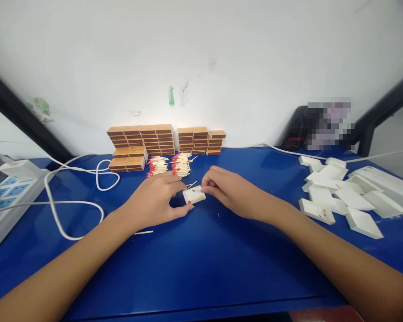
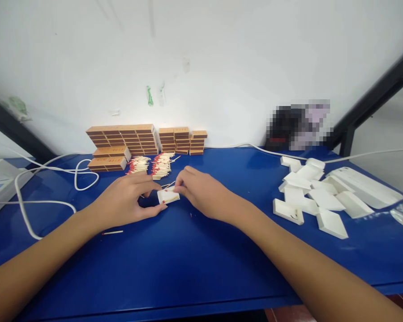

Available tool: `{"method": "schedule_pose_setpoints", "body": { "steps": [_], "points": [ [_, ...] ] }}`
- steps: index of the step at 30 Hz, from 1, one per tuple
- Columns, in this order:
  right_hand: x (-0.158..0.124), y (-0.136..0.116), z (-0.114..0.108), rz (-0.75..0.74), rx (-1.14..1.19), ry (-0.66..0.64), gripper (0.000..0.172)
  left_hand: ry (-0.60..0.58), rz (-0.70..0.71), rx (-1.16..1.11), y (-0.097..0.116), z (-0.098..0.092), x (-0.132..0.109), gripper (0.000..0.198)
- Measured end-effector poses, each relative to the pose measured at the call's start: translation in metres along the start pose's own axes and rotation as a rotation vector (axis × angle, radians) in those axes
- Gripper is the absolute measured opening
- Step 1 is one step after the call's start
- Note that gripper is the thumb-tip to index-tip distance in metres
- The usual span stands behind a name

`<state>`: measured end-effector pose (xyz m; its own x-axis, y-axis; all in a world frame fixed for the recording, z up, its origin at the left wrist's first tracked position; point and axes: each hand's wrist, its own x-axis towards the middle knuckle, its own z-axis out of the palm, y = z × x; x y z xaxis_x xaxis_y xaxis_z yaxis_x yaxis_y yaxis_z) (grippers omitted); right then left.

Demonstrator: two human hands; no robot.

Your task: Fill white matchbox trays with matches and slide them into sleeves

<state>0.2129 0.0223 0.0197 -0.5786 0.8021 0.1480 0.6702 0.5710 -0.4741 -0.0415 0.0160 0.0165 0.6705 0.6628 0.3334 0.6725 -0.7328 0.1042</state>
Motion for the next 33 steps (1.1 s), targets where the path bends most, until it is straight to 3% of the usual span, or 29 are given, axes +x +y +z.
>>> {"method": "schedule_pose_setpoints", "body": {
  "steps": [7, 10, 13, 16, 20, 33],
  "points": [
    [0.001, -0.008, 0.019, -0.058, -0.12, -0.02, 0.009, 0.03, 0.033, -0.007, 0.001, 0.001, -0.001, 0.021],
    [0.001, 0.003, 0.003, -0.109, -0.043, 0.085, 0.013, 0.044, 0.04, 0.004, 0.001, 0.001, -0.001, 0.023],
    [0.002, 0.022, -0.021, 0.008, -0.127, 0.218, 0.011, 0.05, 0.039, 0.009, 0.0, 0.001, -0.001, 0.024],
    [0.005, 0.04, -0.036, 0.134, -0.222, 0.122, 0.007, 0.053, 0.035, 0.008, 0.0, 0.001, -0.001, 0.026],
    [0.008, 0.053, -0.03, 0.142, -0.228, 0.008, 0.008, 0.035, 0.031, 0.016, 0.0, 0.001, 0.0, 0.024],
    [0.008, 0.057, -0.023, 0.155, -0.215, -0.052, 0.017, 0.031, 0.021, 0.026, 0.001, 0.0, 0.0, 0.027]
  ]
}}
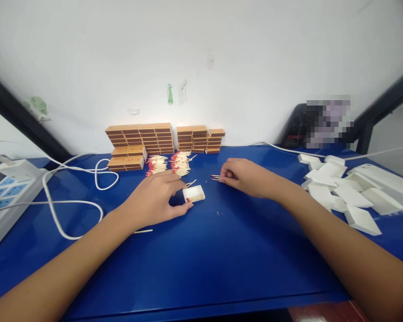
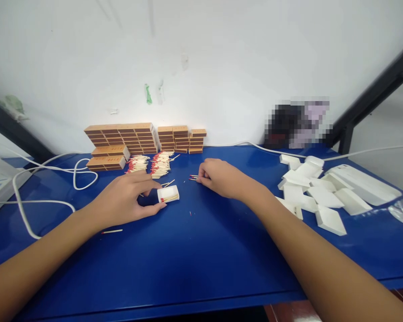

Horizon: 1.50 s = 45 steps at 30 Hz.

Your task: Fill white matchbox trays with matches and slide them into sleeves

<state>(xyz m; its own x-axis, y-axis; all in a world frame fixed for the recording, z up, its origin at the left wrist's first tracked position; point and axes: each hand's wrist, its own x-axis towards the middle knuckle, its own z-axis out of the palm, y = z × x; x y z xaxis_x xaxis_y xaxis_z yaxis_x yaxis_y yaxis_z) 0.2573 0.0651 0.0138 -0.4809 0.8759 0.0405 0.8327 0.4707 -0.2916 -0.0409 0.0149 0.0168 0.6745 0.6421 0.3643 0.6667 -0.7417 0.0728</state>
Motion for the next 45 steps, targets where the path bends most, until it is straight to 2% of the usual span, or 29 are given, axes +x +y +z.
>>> {"method": "schedule_pose_setpoints", "body": {
  "steps": [6, 11, 17, 20, 24, 27, 29, 32, 35, 36, 39, 42, 45],
  "points": [
    [-0.002, 0.001, -0.005, 0.009, -0.012, -0.018, 0.012, -0.006, -0.013, 0.001, 0.001, -0.001, 0.0, 0.027],
    [-0.002, 0.0, -0.004, 0.039, -0.034, -0.011, 0.016, -0.018, -0.014, -0.002, 0.0, -0.001, 0.0, 0.027],
    [-0.003, 0.004, 0.0, -0.005, -0.011, -0.011, 0.016, -0.037, -0.028, -0.002, 0.0, -0.001, 0.001, 0.027],
    [-0.008, -0.009, -0.003, -0.072, 0.045, 0.028, 0.018, -0.039, -0.027, -0.004, 0.001, -0.002, 0.002, 0.026],
    [-0.016, -0.041, -0.001, -0.196, 0.13, 0.095, 0.018, -0.032, -0.023, -0.005, 0.001, -0.001, 0.001, 0.022],
    [-0.02, -0.06, 0.008, -0.219, 0.103, 0.082, 0.013, -0.015, -0.001, -0.005, 0.002, 0.001, 0.0, 0.022],
    [-0.02, -0.064, 0.012, -0.242, 0.116, 0.062, 0.009, -0.012, 0.004, -0.006, 0.002, 0.001, 0.0, 0.023],
    [-0.014, -0.051, 0.011, -0.228, 0.188, 0.097, 0.007, -0.02, 0.003, -0.006, 0.001, 0.0, 0.0, 0.023],
    [-0.005, -0.022, 0.007, -0.095, 0.092, 0.215, 0.008, -0.017, -0.008, 0.001, -0.005, -0.003, 0.0, 0.024],
    [-0.002, -0.013, 0.007, -0.049, 0.052, 0.204, 0.009, -0.009, -0.02, 0.008, -0.008, -0.004, 0.0, 0.025],
    [0.003, 0.006, 0.007, -0.033, 0.064, 0.087, 0.011, 0.056, -0.053, 0.038, -0.019, -0.009, 0.001, 0.03],
    [0.003, 0.0, 0.011, -0.07, 0.101, 0.034, 0.016, 0.089, -0.076, 0.048, -0.028, -0.013, 0.002, 0.032],
    [0.002, -0.022, 0.017, -0.15, 0.157, 0.028, 0.015, 0.111, -0.093, 0.054, -0.03, -0.014, 0.002, 0.035]
  ]
}}
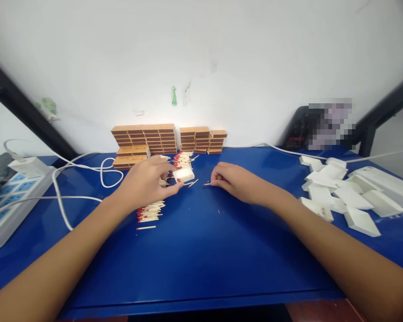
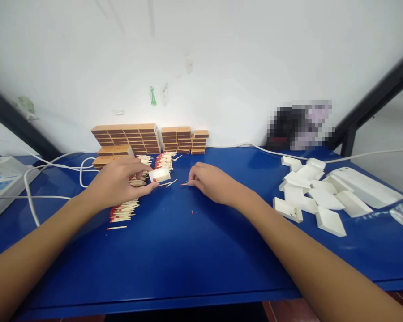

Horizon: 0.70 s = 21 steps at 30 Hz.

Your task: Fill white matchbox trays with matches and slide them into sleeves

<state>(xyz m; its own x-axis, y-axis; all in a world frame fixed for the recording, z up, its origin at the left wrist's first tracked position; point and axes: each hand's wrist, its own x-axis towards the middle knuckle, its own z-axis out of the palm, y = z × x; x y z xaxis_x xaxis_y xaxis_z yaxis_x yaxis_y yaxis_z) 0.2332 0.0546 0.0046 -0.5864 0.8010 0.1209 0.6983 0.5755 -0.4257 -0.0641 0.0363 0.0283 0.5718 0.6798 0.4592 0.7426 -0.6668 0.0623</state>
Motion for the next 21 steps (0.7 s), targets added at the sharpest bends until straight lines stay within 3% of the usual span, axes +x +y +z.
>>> {"method": "schedule_pose_setpoints", "body": {
  "steps": [4, 7, 9, 16, 21],
  "points": [
    [0.008, -0.022, 0.017, -0.12, 0.022, 0.016, 0.012, 0.017, 0.0, 0.014, 0.0, 0.001, -0.001, 0.036],
    [0.014, -0.023, 0.025, -0.138, 0.003, 0.059, 0.003, -0.001, -0.006, 0.024, 0.0, 0.001, -0.001, 0.035],
    [0.017, -0.019, 0.026, -0.131, 0.001, 0.084, 0.005, -0.018, -0.005, 0.024, 0.0, 0.001, -0.001, 0.033],
    [0.017, -0.017, 0.023, -0.1, -0.013, 0.037, 0.012, -0.017, -0.013, 0.02, -0.008, 0.003, -0.001, 0.029],
    [0.007, -0.022, 0.007, -0.103, -0.002, 0.075, 0.013, -0.066, -0.013, 0.05, -0.008, 0.002, -0.001, 0.032]
  ]
}}
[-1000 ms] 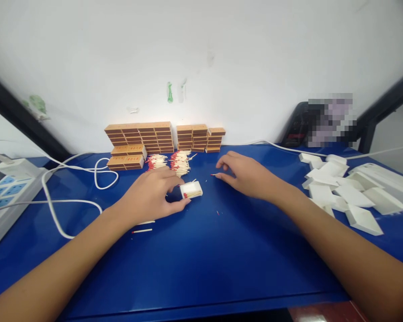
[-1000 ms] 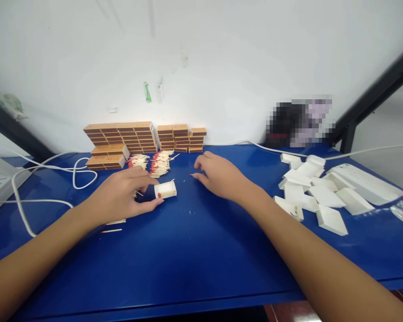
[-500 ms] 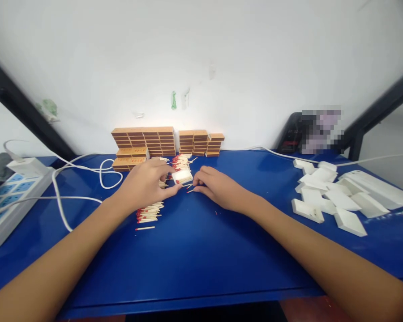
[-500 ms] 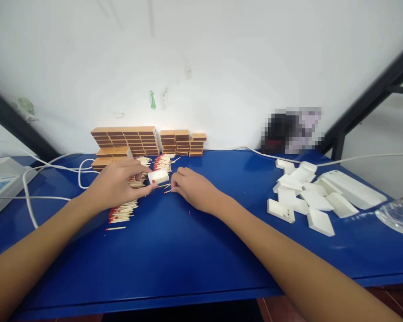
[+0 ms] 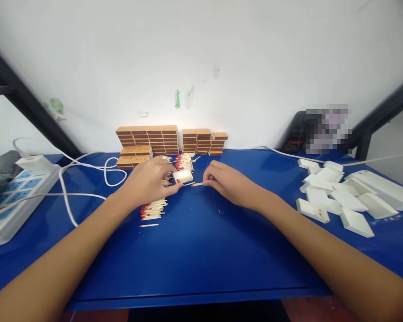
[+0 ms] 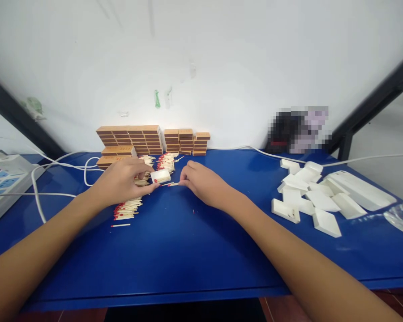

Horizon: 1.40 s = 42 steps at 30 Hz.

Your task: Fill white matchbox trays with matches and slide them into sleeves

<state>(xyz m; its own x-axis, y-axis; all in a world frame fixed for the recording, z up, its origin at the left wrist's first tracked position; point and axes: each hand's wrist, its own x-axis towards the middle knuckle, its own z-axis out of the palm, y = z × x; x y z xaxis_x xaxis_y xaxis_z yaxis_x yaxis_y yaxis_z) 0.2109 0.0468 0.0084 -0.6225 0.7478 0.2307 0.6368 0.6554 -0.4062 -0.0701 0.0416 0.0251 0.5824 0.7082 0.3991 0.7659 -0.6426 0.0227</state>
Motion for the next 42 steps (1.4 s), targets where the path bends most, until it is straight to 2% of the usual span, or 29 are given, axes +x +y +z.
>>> {"method": "schedule_pose_setpoints", "body": {
  "steps": [4, 7, 9, 12, 14, 17, 21, 26, 33, 42],
  "points": [
    [0.0, -0.012, -0.003, -0.014, -0.025, 0.12, 0.011, -0.019, 0.047, -0.001, 0.014, -0.001, -0.001, 0.028],
    [0.003, -0.02, 0.006, -0.054, -0.064, 0.135, 0.011, -0.017, 0.075, -0.038, 0.022, 0.001, -0.002, 0.026],
    [0.005, -0.019, 0.013, -0.089, -0.052, 0.155, 0.012, -0.01, 0.069, -0.056, 0.019, 0.002, -0.002, 0.027],
    [0.009, -0.011, 0.019, -0.076, 0.029, 0.229, 0.01, 0.007, 0.024, -0.055, 0.004, 0.001, 0.0, 0.027],
    [0.012, -0.005, 0.022, -0.033, 0.088, 0.2, 0.006, 0.006, -0.024, -0.047, -0.007, -0.002, 0.001, 0.028],
    [0.016, -0.002, 0.027, 0.006, 0.135, 0.078, 0.002, 0.006, -0.078, -0.038, -0.019, -0.008, 0.003, 0.032],
    [0.023, -0.01, 0.032, -0.008, 0.121, 0.023, 0.01, 0.014, -0.107, -0.015, -0.022, -0.013, 0.003, 0.035],
    [0.04, -0.022, 0.039, -0.006, 0.087, 0.018, 0.011, 0.018, -0.138, 0.015, -0.027, -0.012, 0.002, 0.036],
    [0.051, -0.026, 0.055, 0.061, -0.006, 0.137, 0.006, 0.055, -0.116, 0.042, -0.028, -0.012, 0.002, 0.027],
    [0.048, -0.033, 0.045, 0.115, -0.179, 0.022, 0.02, 0.054, -0.141, 0.036, -0.029, -0.01, 0.002, 0.032]
  ]
}}
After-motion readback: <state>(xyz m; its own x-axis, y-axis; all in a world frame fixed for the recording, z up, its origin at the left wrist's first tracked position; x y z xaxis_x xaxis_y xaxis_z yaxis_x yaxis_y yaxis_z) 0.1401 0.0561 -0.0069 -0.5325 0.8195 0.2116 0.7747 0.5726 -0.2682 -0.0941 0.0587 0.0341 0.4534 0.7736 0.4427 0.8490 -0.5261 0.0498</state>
